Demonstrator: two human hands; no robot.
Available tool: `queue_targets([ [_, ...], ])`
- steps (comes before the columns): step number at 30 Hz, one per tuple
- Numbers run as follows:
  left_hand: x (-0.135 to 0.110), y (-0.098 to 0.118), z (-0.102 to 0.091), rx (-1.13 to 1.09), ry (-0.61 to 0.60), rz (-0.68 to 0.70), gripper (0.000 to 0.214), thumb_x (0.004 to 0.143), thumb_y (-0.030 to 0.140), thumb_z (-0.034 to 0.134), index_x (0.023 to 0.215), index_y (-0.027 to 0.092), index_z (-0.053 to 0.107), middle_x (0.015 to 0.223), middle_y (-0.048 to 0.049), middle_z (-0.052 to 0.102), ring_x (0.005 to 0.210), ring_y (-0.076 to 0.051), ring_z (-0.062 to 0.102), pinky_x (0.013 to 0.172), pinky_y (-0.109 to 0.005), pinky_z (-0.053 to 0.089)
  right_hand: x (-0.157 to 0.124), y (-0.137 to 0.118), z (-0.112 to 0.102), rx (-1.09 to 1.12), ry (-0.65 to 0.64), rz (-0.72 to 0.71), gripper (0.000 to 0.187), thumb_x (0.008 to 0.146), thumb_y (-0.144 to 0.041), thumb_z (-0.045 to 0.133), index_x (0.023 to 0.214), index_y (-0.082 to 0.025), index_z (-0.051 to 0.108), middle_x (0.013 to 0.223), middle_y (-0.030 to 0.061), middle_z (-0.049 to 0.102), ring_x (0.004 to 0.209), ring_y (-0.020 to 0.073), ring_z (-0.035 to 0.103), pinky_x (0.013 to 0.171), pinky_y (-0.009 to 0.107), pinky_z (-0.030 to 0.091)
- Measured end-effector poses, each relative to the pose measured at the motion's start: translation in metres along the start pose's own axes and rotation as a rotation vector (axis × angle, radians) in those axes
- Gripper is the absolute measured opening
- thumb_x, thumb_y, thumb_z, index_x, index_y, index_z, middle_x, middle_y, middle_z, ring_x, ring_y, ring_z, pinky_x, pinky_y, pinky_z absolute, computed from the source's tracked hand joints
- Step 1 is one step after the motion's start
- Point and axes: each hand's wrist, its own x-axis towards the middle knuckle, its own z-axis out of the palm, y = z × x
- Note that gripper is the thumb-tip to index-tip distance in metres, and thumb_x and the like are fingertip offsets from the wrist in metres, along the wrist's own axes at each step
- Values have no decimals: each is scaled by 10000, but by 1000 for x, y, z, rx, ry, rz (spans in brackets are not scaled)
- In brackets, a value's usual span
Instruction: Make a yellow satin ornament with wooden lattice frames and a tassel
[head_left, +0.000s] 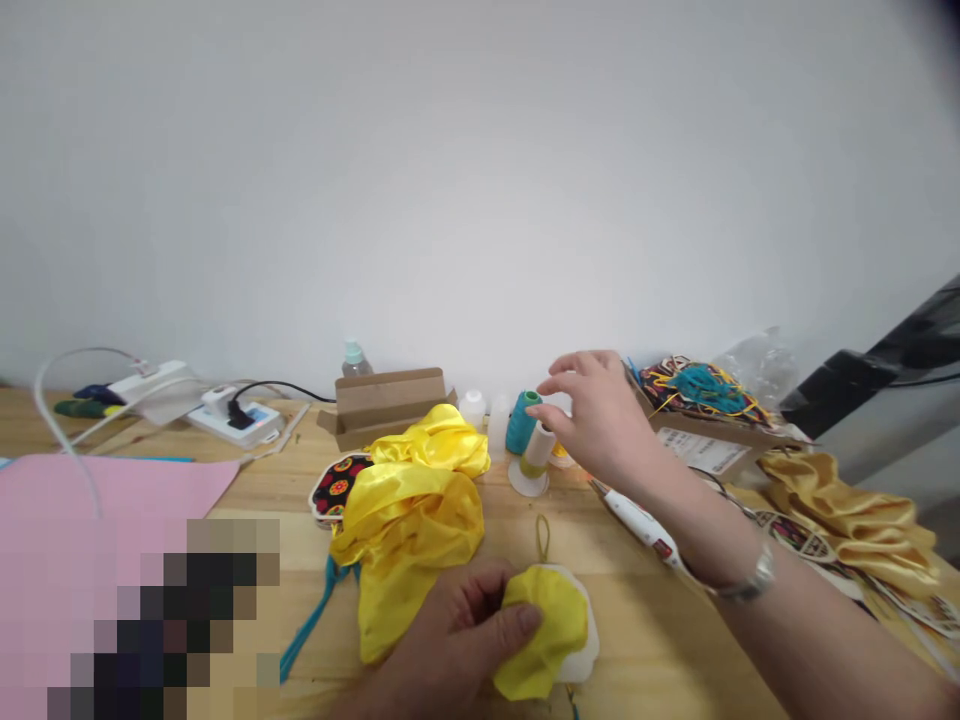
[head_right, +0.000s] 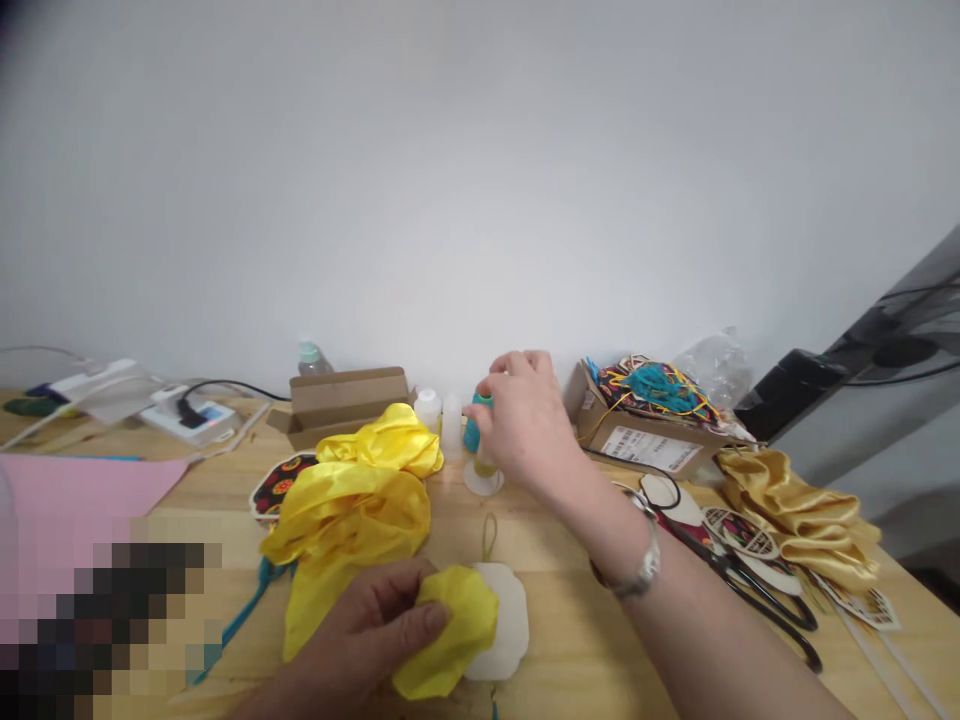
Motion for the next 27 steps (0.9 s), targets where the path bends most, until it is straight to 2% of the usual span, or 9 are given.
queue_targets([
  [2, 0, 0, 1, 3, 27, -1, 321, 632, 439, 764, 702, 147, 651, 625, 1, 625, 527, -95, 528, 510, -207, 386, 12, -7, 13, -146, -29, 18, 210, 729, -346, 708, 776, -143, 736, 1068, 125, 610, 1069, 325, 397, 852, 420, 370],
  [4, -1, 1, 3, 11, 50, 2, 288, 621, 401, 762, 713, 157, 640, 624, 7, 613, 535, -105, 524, 508, -215, 382, 16, -13, 28, -248, -7, 34, 303, 724, -421, 699, 775, -125, 741, 1141, 152, 578, 1106, 353, 367, 837, 446, 366],
  [8, -3, 3, 8, 161, 76, 62, 86, 607, 160, 663, 661, 173, 598, 785, -13, 631, 653, -128, 548, 565, -226, 394, 16, -23, 49, -355, 68, 71, 426, 733, -517, 653, 751, -100, 740, 1261, 187, 507, 1177, 395, 313, 857, 483, 330],
  [12, -2, -1, 9, 335, 125, 152, 166, 564, 33, 527, 566, 186, 462, 947, -37, 625, 790, -152, 568, 661, -236, 422, 14, -28, 61, -398, 76, 89, 463, 756, -527, 614, 773, -82, 741, 1327, 211, 457, 1199, 414, 302, 877, 495, 306],
  [16, 0, -5, 6, 280, 96, 168, 195, 530, 17, 481, 593, 196, 435, 865, -11, 603, 713, -121, 530, 616, -218, 405, 14, -30, 69, -396, 65, 109, 429, 772, -455, 608, 809, -48, 738, 1354, 233, 423, 1224, 427, 288, 897, 500, 293],
  [19, 1, -4, 4, 187, 76, 177, 231, 509, 14, 439, 642, 198, 483, 805, -1, 626, 709, -124, 533, 630, -224, 396, 14, -31, 75, -382, 64, 128, 377, 782, -390, 598, 842, -44, 736, 1371, 229, 410, 1243, 423, 275, 907, 502, 290],
  [22, 0, 2, 1, 171, 116, 204, 245, 506, 32, 412, 643, 190, 539, 740, -7, 658, 676, -127, 521, 606, -228, 364, 14, -31, 77, -353, 62, 148, 325, 783, -344, 590, 823, -58, 740, 1368, 216, 424, 1237, 415, 287, 892, 501, 305],
  [25, 1, 6, -2, 117, 153, 179, 138, 563, 83, 471, 621, 174, 557, 699, -13, 657, 521, -89, 415, 491, -220, 271, 11, -32, 70, -319, 96, 142, 292, 772, -328, 602, 759, -69, 736, 1362, 208, 435, 1226, 411, 298, 875, 504, 319],
  [27, 2, 7, -4, 56, 195, 166, 64, 654, 181, 553, 704, 169, 591, 568, 29, 560, 445, -64, 316, 445, -213, 195, 7, -33, 56, -293, 174, 118, 279, 765, -345, 618, 711, -93, 725, 1370, 191, 432, 1230, 408, 289, 887, 522, 312],
])
